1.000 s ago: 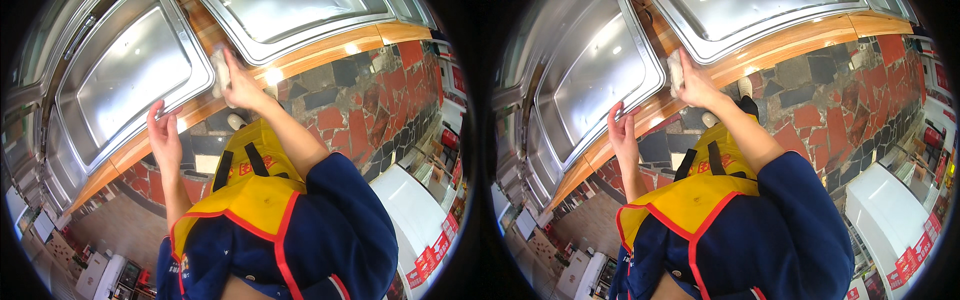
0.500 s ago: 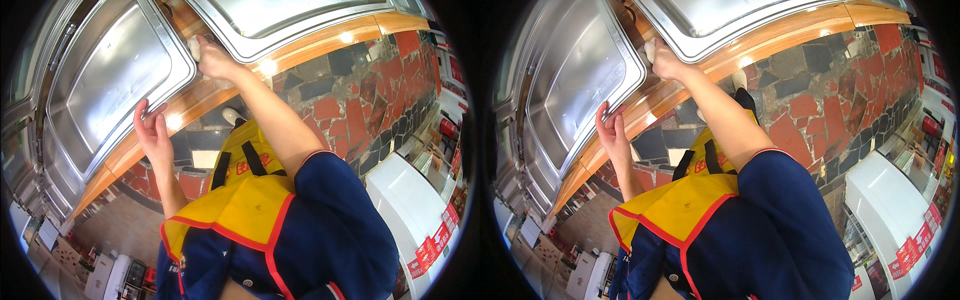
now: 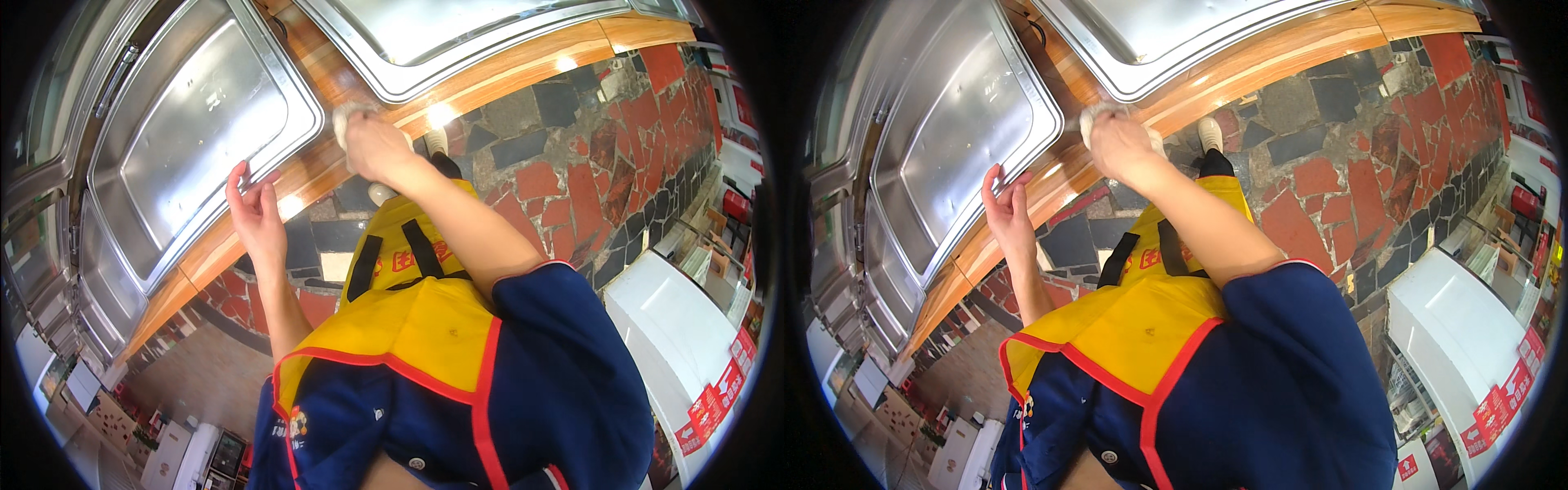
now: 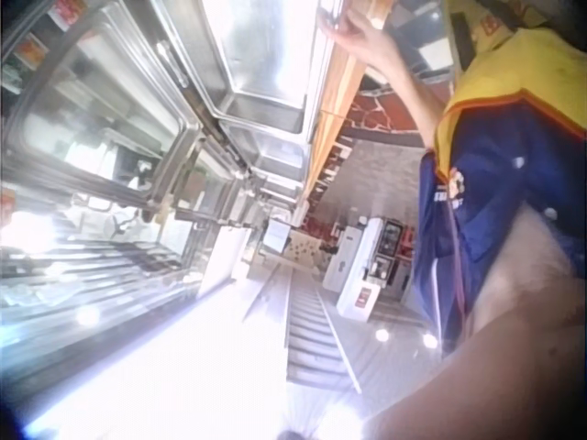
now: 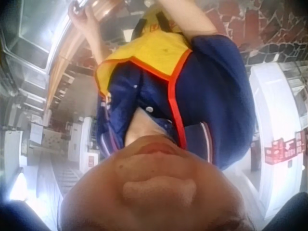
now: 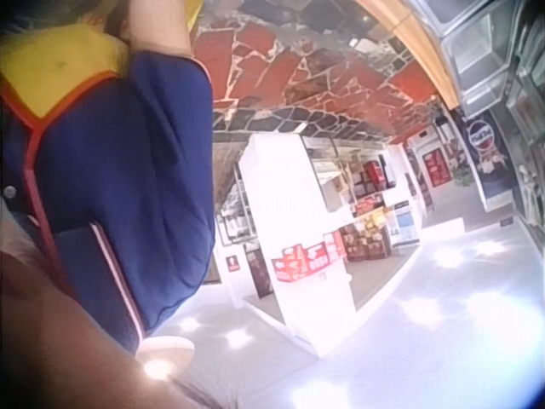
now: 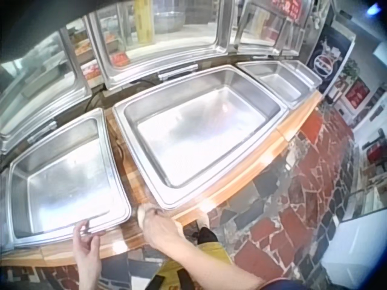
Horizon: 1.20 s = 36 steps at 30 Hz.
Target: The person wipes the edges and surfaces of several stainless steel food trays on a buffet counter using a white cloth. The person moves along the counter, cleaning each tray in sequence.
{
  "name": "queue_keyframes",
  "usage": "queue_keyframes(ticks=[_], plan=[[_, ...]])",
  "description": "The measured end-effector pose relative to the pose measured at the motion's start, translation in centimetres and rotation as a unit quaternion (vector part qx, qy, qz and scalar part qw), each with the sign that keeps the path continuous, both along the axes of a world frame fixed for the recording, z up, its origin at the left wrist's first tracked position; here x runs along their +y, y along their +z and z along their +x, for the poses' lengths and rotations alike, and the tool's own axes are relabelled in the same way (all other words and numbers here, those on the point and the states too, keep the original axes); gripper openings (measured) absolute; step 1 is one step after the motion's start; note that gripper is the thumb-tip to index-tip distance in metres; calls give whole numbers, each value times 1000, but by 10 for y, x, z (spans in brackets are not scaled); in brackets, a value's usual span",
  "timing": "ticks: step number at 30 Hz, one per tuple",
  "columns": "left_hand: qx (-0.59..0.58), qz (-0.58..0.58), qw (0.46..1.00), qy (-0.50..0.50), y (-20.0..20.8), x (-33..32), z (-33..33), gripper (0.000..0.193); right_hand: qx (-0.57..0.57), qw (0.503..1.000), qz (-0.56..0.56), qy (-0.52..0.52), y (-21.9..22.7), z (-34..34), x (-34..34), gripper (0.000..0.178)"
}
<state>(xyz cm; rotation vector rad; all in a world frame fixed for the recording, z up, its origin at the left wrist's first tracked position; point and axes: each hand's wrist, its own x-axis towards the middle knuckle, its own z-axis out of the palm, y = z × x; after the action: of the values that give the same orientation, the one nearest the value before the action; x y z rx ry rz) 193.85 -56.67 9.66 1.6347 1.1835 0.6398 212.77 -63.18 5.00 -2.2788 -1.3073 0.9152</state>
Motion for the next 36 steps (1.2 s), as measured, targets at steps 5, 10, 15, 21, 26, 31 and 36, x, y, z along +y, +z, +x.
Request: queue_keyframes(ticks=[5,10,15,21,26,31,36], plan=[[-20,-10,1000,-2,-4,1,-7,42,85,996,-41,4,26,-5,-41,40],[-61,-26,998,-2,-11,0,-5,47,163,976,101,-107,95,12,-75,57],[-54,32,998,3,-22,-2,-5,47,62,963,262,3,141,35,-3,57],[-56,9,998,28,-13,-8,1,45,-91,955,246,141,104,67,152,38],[-58,36,996,50,-16,-15,7,43,-125,956,222,148,93,56,142,34],[-60,-11,996,59,-16,-13,4,46,-186,929,257,192,74,30,61,28],[-43,-44,996,69,-12,-8,10,48,-41,975,164,147,74,14,9,21]])
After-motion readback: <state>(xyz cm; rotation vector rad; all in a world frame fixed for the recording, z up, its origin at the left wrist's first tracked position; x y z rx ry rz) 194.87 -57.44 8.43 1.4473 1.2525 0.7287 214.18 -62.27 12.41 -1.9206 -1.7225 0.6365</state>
